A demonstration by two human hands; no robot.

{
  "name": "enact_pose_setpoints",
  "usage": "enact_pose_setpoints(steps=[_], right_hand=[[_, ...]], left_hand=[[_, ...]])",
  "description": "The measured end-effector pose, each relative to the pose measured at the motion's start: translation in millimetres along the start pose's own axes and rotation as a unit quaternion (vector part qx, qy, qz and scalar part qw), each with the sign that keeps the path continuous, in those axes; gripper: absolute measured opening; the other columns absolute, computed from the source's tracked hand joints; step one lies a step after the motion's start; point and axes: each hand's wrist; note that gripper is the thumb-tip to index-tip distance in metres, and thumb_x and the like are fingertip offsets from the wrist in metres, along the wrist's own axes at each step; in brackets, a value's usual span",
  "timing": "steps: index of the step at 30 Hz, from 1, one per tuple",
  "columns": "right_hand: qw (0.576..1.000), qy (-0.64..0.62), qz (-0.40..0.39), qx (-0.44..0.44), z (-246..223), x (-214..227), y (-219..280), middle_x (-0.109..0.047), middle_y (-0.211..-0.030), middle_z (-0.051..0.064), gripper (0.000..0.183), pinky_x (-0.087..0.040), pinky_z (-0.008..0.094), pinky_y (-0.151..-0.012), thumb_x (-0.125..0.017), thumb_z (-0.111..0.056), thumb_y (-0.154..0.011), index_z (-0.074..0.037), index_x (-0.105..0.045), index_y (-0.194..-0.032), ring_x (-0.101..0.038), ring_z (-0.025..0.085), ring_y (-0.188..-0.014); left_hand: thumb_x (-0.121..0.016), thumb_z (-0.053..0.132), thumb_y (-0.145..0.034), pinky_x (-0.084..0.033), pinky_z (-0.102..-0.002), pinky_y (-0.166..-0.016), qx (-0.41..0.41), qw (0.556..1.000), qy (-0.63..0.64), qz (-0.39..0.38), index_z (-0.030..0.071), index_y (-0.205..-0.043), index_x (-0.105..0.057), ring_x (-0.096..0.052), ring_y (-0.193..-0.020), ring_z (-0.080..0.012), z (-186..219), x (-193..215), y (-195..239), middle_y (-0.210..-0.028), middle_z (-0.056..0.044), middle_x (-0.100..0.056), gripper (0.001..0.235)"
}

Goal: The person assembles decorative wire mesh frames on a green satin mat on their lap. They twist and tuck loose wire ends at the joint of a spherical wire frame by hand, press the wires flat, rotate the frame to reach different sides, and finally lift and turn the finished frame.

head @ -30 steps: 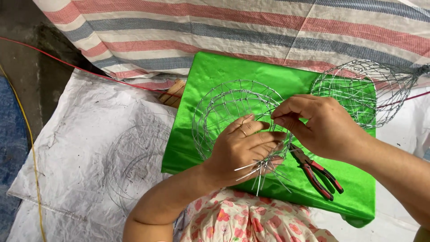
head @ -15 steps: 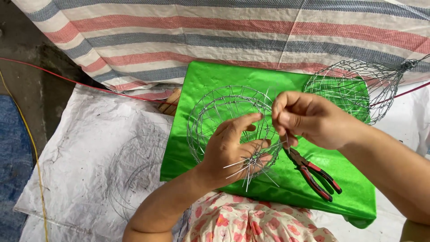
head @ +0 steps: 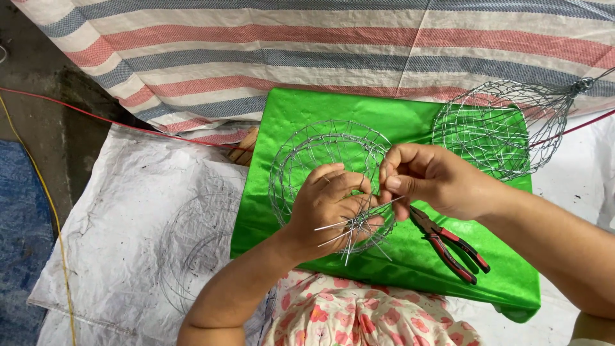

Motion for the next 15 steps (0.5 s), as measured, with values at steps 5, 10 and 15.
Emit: enact_pose_setpoints(steps=[5, 10, 15], right_hand=[[0.975, 0.215, 0.051, 0.021, -25.2, 42.7, 19.7, -0.071, -0.083, 0.011, 0.017, -0.062, 0.029, -0.055, -0.06, 0.01, -0.088, -0.001, -0.065, -0.1, -0.07, 0.019, -0.068], [0.794, 0.567, 0.181, 0.126, -52.6, 32.8, 40.8, -0.067, -0.074, 0.003, 0.024, -0.04, 0.03, -0.046, -0.061, 0.019, -0.084, 0.0, -0.065, -0.098, -0.051, 0.015, -0.049], [0.685, 0.694, 0.148, 0.165, -59.3, 12.3, 40.7, -0.075, -0.096, 0.008, 0.028, -0.048, 0.035, -0.046, -0.075, -0.01, -0.096, -0.001, -0.067, -0.121, -0.067, 0.019, -0.06]], left_hand=[[-0.08, 0.026, -0.086, -0.037, -0.042, -0.113, -0.012, 0.998, -0.041, -0.052, 0.007, -0.101, -0.082, -0.064, -0.102, -0.0141, 6.8, 12.8, -6.9, -0.118, 0.002, -0.063, 0.024], [-0.077, 0.026, -0.089, -0.039, -0.044, -0.111, -0.033, 0.997, -0.041, -0.063, 0.007, -0.1, -0.081, -0.066, -0.105, -0.0187, 8.8, 10.5, -12.1, -0.117, -0.001, -0.067, 0.022], [-0.077, 0.025, -0.089, -0.042, -0.045, -0.108, -0.056, 0.994, -0.065, -0.067, 0.005, -0.099, -0.081, -0.066, -0.101, -0.0206, 12.4, 5.8, -22.1, -0.114, -0.003, -0.069, 0.022]])
Point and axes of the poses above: each hand's wrist, its own y-axis away from the middle knuckle, its own x-axis out of the back of the hand, z = x × y
